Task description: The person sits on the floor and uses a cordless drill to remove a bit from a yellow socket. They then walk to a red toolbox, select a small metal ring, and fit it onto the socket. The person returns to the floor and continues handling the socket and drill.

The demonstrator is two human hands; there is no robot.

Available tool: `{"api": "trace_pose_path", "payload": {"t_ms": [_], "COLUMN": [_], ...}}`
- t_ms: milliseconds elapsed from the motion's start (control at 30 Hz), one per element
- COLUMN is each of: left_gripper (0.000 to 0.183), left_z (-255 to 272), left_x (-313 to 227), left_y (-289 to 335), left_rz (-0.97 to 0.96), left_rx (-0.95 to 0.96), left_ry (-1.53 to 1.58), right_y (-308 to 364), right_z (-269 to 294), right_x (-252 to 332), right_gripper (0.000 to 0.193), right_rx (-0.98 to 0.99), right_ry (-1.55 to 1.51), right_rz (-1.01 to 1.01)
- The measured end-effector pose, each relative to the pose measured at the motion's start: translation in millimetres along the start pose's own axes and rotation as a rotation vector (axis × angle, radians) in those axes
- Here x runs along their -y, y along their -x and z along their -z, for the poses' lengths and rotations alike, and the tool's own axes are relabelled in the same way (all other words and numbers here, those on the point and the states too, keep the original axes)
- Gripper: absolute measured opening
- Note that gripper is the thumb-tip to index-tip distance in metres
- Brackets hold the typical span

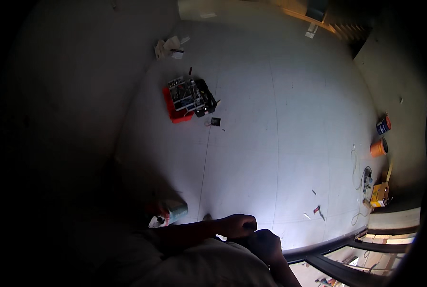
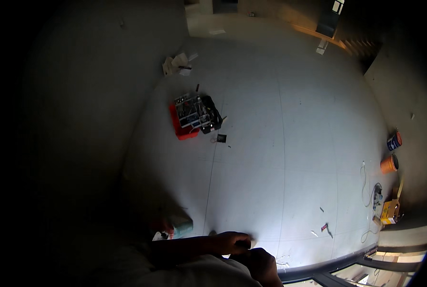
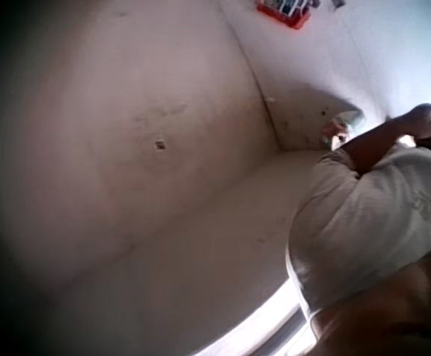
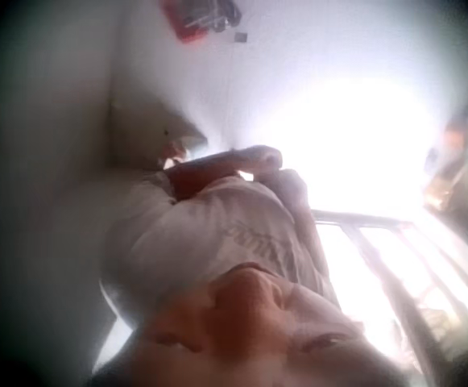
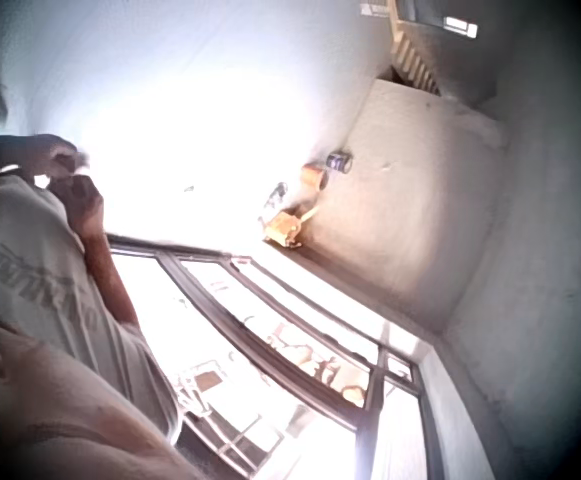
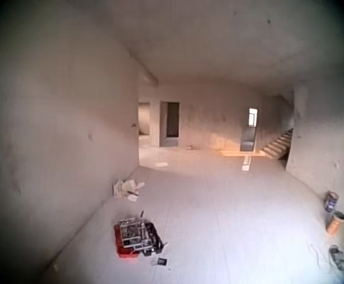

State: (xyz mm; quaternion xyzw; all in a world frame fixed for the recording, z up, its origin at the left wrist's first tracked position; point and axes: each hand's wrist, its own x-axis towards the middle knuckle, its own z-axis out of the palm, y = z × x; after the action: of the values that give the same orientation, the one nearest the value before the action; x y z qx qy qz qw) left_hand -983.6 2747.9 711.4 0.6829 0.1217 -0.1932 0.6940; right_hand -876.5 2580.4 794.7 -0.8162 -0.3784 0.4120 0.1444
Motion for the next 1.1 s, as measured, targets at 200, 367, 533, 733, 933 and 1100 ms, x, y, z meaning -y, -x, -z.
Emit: {"api": "trace_pose_path", "payload": {"t_ms": [200,367,533,733,933,1100], "left_gripper": [0.024,0.017,0.021,0.031,0.066,0.045], "left_z": [69,124,183,279,419,546], "left_x": [-30,-103,-136,-100,-74,-91], "left_y": [-66,-105,-143,-161,-181,-166], "left_rz": [-0.178,-0.114,-0.125,-0.072,-0.197,-0.141], "left_rx": [-0.166,-0.316,-0.500,-0.650,-0.495,-0.645], "left_ry": [-0.103,-0.127,-0.150,0.438,0.457,0.216], "right_y": [-91,-172,-257,-371,-519,-622], "right_z": [72,158,236,262,266,275], "right_x": [-30,-30,-5,62,147,256], "right_gripper": [0.027,0.027,0.026,0.030,0.031,0.036], "right_rx": [-0.143,-0.036,0.060,0.168,0.021,0.162], "right_ry": [-0.207,-0.135,0.026,-0.140,-0.243,-0.221], "right_rz": [0.210,0.322,0.516,0.459,0.533,0.348]}}
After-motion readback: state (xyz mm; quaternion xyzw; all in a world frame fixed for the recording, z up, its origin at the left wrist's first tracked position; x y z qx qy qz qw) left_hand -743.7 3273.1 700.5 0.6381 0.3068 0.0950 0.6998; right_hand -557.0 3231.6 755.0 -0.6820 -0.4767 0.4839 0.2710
